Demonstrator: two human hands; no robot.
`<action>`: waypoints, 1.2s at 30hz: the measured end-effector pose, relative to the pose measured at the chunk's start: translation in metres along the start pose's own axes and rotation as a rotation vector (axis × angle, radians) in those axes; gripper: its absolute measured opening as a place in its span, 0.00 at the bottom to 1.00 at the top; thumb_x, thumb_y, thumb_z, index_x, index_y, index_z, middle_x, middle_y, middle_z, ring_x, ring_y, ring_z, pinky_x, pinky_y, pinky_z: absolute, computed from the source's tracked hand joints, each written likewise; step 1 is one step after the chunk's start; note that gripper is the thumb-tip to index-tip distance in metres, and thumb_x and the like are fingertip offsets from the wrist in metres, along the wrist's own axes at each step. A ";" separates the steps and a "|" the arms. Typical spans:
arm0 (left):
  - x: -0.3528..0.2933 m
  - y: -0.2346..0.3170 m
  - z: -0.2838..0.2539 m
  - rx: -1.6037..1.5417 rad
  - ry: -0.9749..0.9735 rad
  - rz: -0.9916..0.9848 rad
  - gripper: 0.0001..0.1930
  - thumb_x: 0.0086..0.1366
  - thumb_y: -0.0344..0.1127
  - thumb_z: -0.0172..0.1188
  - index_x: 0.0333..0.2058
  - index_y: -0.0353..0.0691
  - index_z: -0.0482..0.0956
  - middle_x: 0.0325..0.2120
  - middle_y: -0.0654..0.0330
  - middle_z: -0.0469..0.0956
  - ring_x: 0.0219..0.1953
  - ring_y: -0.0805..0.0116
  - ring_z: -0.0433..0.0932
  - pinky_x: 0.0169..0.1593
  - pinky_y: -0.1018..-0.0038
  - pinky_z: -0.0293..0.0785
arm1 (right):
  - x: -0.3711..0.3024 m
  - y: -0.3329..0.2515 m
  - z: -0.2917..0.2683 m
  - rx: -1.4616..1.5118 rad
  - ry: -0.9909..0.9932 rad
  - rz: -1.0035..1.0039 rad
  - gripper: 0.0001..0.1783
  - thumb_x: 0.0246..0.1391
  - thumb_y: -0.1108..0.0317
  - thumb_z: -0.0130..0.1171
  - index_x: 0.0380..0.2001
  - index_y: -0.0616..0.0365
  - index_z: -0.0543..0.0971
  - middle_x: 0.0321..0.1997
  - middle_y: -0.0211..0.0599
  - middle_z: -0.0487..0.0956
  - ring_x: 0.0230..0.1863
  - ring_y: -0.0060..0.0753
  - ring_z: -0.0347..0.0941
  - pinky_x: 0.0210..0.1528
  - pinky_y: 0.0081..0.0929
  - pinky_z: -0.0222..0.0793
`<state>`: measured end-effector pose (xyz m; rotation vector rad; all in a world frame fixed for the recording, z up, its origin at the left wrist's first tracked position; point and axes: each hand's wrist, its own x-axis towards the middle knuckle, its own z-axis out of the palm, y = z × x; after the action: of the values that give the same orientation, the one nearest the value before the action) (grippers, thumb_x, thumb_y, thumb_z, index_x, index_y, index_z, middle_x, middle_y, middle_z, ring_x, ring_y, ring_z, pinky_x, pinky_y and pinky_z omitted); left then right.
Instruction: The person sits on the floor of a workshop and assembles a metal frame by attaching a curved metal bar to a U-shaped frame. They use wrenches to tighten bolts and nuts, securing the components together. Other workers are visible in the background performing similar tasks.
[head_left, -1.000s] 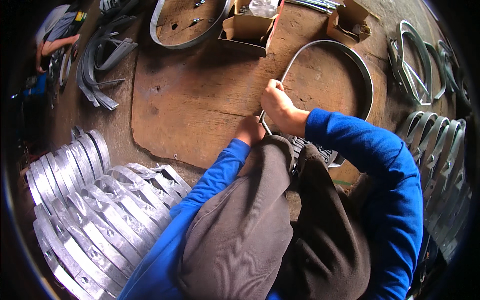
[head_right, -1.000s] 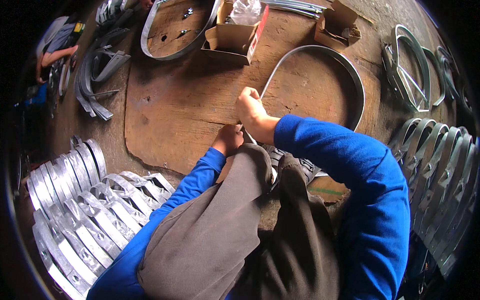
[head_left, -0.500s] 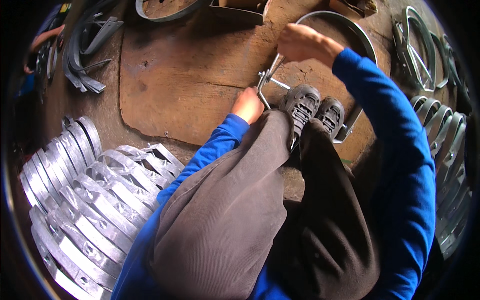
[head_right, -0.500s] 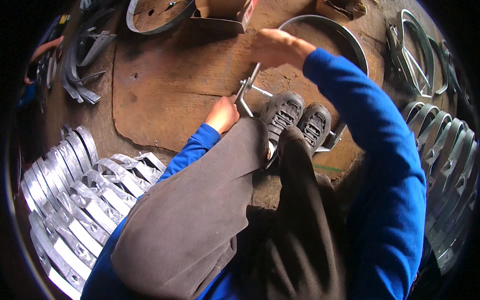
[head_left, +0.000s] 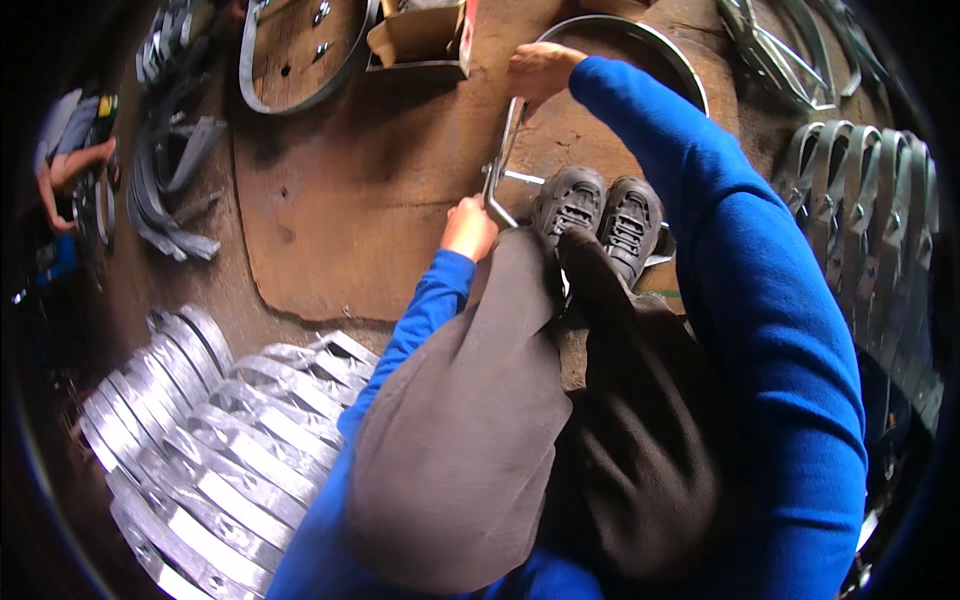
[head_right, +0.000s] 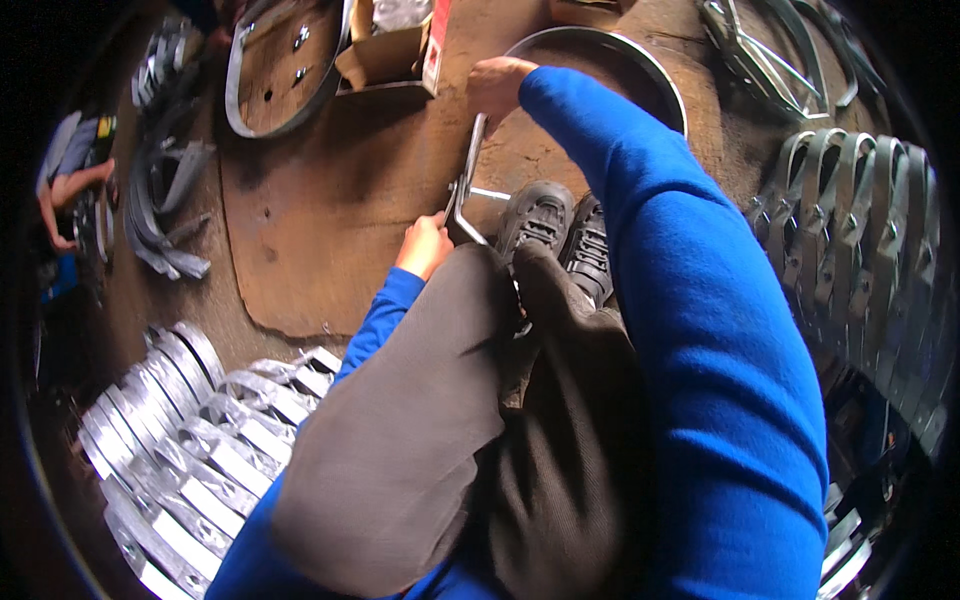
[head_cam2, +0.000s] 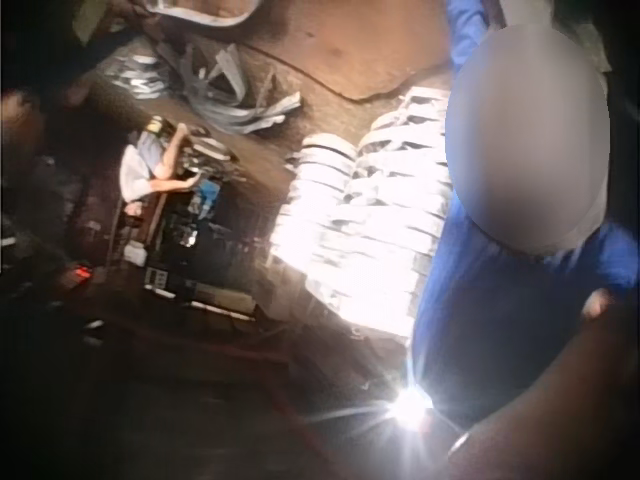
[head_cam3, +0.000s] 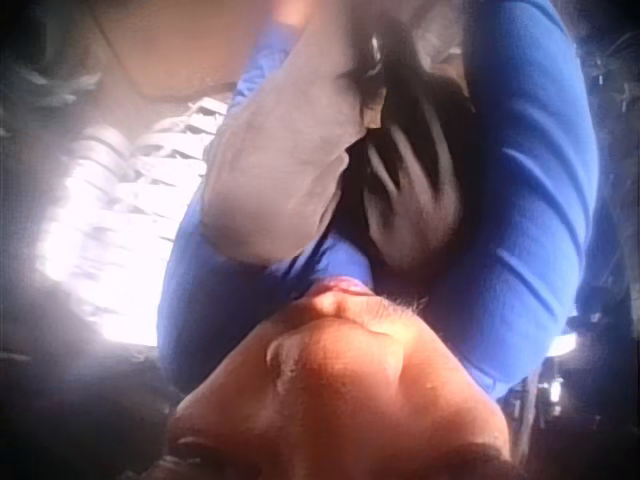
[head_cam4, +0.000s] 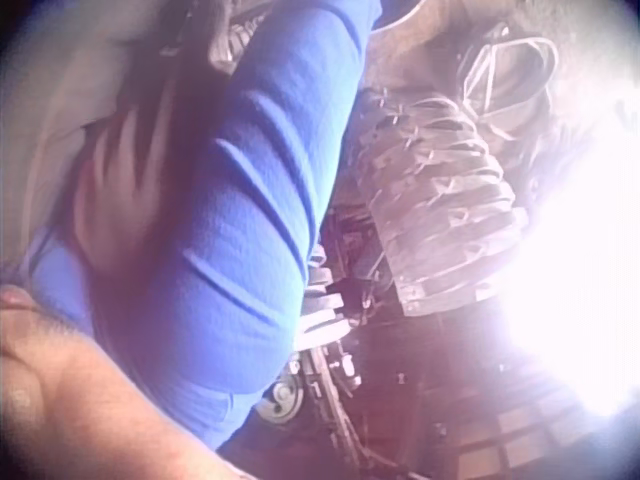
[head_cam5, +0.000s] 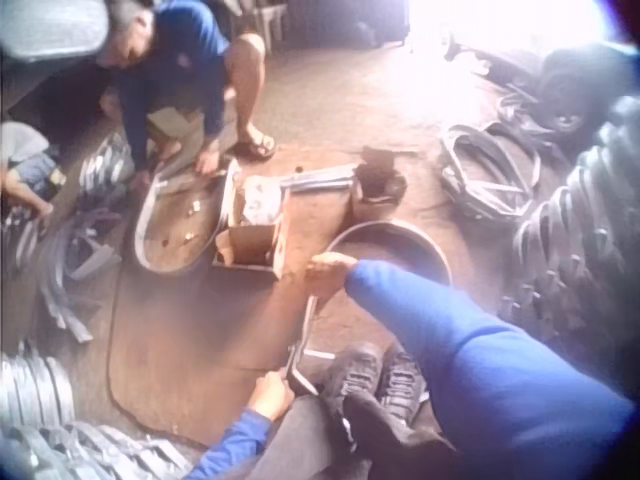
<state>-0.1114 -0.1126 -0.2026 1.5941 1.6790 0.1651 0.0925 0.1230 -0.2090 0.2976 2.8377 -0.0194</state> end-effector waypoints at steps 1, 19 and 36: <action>0.000 -0.002 0.001 0.013 -0.009 0.018 0.11 0.53 0.24 0.50 0.34 0.29 0.77 0.31 0.33 0.77 0.40 0.32 0.76 0.48 0.48 0.72 | 0.002 -0.005 0.001 0.037 -0.025 0.032 0.34 0.41 0.28 0.58 0.27 0.51 0.84 0.30 0.39 0.83 0.37 0.47 0.79 0.41 0.42 0.74; 0.044 0.202 -0.083 -0.093 -0.953 -0.052 0.22 0.68 0.30 0.43 0.60 0.34 0.66 0.25 0.63 0.76 0.17 0.74 0.76 0.20 0.78 0.74 | -0.322 -0.264 0.000 0.895 0.503 1.503 0.13 0.63 0.61 0.52 0.39 0.60 0.75 0.31 0.57 0.78 0.37 0.62 0.75 0.37 0.50 0.70; 0.101 0.332 0.164 0.584 -1.342 0.007 0.12 0.65 0.30 0.49 0.33 0.30 0.81 0.22 0.61 0.80 0.18 0.77 0.74 0.22 0.78 0.73 | -0.246 -0.430 0.044 1.169 0.487 2.151 0.14 0.63 0.59 0.49 0.45 0.55 0.75 0.28 0.57 0.79 0.33 0.61 0.78 0.37 0.52 0.73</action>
<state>0.2603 -0.0257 -0.1627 1.4700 0.6300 -1.2223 0.2477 -0.3488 -0.1885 3.2057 0.8931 -1.0755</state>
